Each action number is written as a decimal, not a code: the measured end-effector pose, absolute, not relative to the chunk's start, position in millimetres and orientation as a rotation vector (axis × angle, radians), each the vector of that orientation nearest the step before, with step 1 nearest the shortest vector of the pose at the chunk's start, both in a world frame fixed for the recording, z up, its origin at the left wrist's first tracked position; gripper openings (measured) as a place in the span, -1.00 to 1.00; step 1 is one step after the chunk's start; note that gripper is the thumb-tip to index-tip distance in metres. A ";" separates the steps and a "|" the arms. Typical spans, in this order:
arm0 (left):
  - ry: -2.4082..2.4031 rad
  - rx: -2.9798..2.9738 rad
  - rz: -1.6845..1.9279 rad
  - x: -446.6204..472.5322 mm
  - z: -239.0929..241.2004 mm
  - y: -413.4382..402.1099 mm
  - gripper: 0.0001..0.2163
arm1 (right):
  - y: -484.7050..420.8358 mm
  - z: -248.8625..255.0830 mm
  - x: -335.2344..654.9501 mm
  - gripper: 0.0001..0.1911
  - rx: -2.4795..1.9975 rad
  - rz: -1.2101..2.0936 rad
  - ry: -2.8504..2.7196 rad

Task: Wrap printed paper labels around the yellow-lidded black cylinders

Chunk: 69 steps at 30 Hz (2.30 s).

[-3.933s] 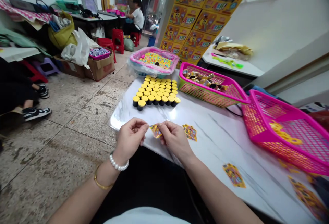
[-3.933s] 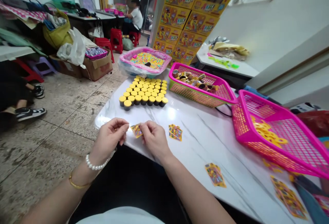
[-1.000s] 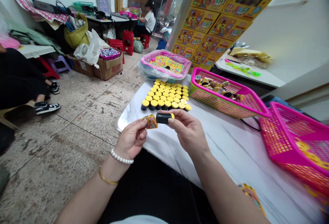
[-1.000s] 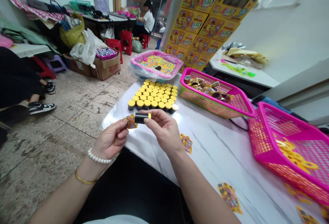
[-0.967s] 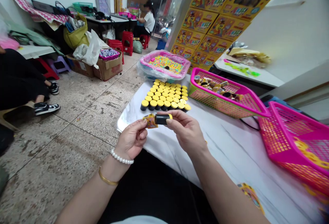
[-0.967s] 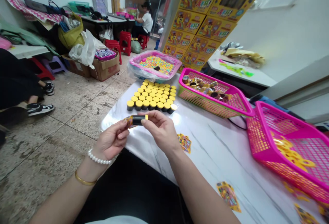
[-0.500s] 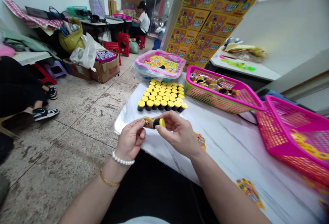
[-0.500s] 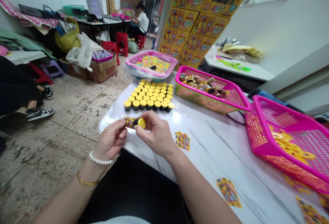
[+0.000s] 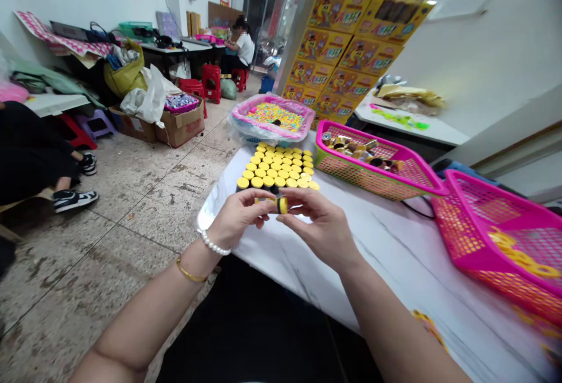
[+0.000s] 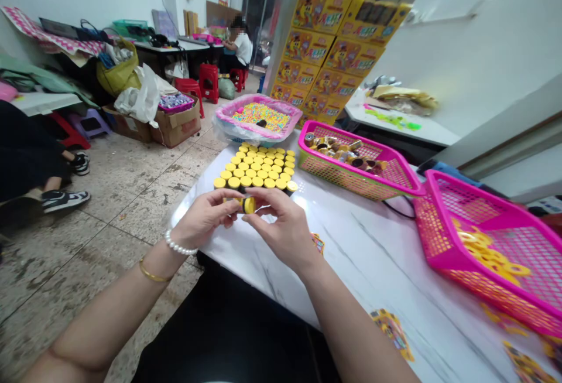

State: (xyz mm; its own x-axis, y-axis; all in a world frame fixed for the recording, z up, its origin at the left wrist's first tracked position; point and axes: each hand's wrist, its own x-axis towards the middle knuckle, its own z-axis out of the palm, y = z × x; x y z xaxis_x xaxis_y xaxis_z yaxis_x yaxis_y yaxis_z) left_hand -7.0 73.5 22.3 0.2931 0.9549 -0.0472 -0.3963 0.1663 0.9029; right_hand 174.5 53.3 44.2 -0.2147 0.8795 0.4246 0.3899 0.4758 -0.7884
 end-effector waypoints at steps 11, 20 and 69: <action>0.622 1.167 0.965 91.9 28.4 125.8 -0.47 | 68.8 21.5 239.9 -0.68 -1.194 0.581 -1.228; 0.669 1.231 0.941 71.4 26.6 124.4 -0.67 | 58.7 19.2 236.4 -0.74 -1.160 0.520 -1.406; 0.424 0.759 0.584 73.4 9.9 127.8 -0.66 | 62.8 8.0 222.4 -0.74 -0.964 0.856 -1.008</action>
State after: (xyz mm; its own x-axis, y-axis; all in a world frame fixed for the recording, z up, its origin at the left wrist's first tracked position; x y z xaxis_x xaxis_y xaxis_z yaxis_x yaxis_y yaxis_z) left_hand 73.4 127.8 9.9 0.7625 0.6297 -0.1486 -0.3364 0.5820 0.7404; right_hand 222.4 62.8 8.0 0.3044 0.9086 0.2860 -0.1351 0.3384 -0.9313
